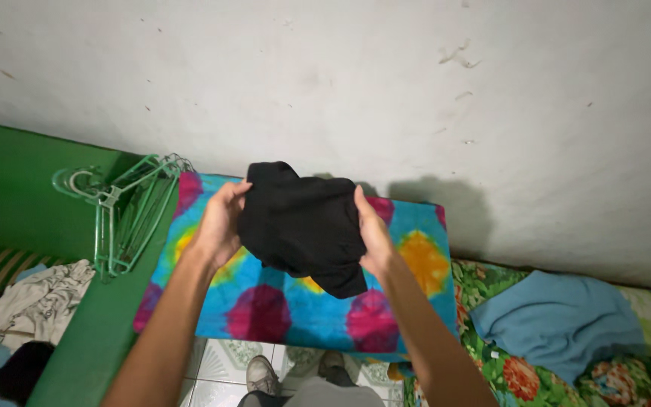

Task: The person folds several garments by hand on a small table covered with a colorful cloth. They handle black shorts, a black t-shirt, and a white t-shirt, smoothing and folding each item before placing it on a growing stack on the bed.

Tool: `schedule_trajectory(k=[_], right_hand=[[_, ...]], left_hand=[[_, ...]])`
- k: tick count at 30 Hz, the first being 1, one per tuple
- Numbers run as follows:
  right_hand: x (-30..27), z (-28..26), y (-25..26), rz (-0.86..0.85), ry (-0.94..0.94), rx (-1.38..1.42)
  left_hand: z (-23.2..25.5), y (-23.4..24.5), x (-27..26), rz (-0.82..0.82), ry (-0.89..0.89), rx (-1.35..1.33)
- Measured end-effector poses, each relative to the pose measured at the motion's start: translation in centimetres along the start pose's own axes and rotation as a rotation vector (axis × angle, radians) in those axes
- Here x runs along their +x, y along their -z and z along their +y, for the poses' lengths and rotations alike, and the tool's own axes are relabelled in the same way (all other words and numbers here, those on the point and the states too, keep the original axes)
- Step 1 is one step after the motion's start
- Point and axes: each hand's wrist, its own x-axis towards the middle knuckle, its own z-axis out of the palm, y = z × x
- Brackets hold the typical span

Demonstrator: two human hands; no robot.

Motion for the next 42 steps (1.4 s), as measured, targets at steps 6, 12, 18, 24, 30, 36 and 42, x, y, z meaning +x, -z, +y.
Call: schedule_trajectory(k=[6, 12, 18, 24, 30, 36, 42], right_hand=[[-0.4, 0.9, 1.0, -0.050, 0.009, -0.057], [1.1, 1.2, 4.8, -0.083, 0.193, -0.640], [0.1, -4.1, -2.4, -0.192, 0.889, -1.206], [0.5, -7.7, -4.9, -0.419, 0.607, -1.289], [1.0, -6.3, -6.0, -0.292, 0.522, -1.266], [4.4, -1.8, 0.0, 0.061, 0.971, -1.594], [1.7, -9.6, 4.0, 0.075, 0.644, -1.584]], left_hand=[[-0.2, -0.7, -1.1, -0.197, -0.153, 0.246], [-0.5, -0.9, -0.1, -0.170, -0.876, 1.300], [2.4, -5.1, -2.1, -0.195, -0.973, 1.527], [5.0, -7.4, -4.2, -0.010, -1.035, 1.514], [6.0, -8.3, -4.4, 0.163, -1.154, 1.308], [6.8, -7.0, -3.5, 0.334, -1.152, 1.283], [8.6, -0.3, -1.7, 0.509, -0.854, 1.560]])
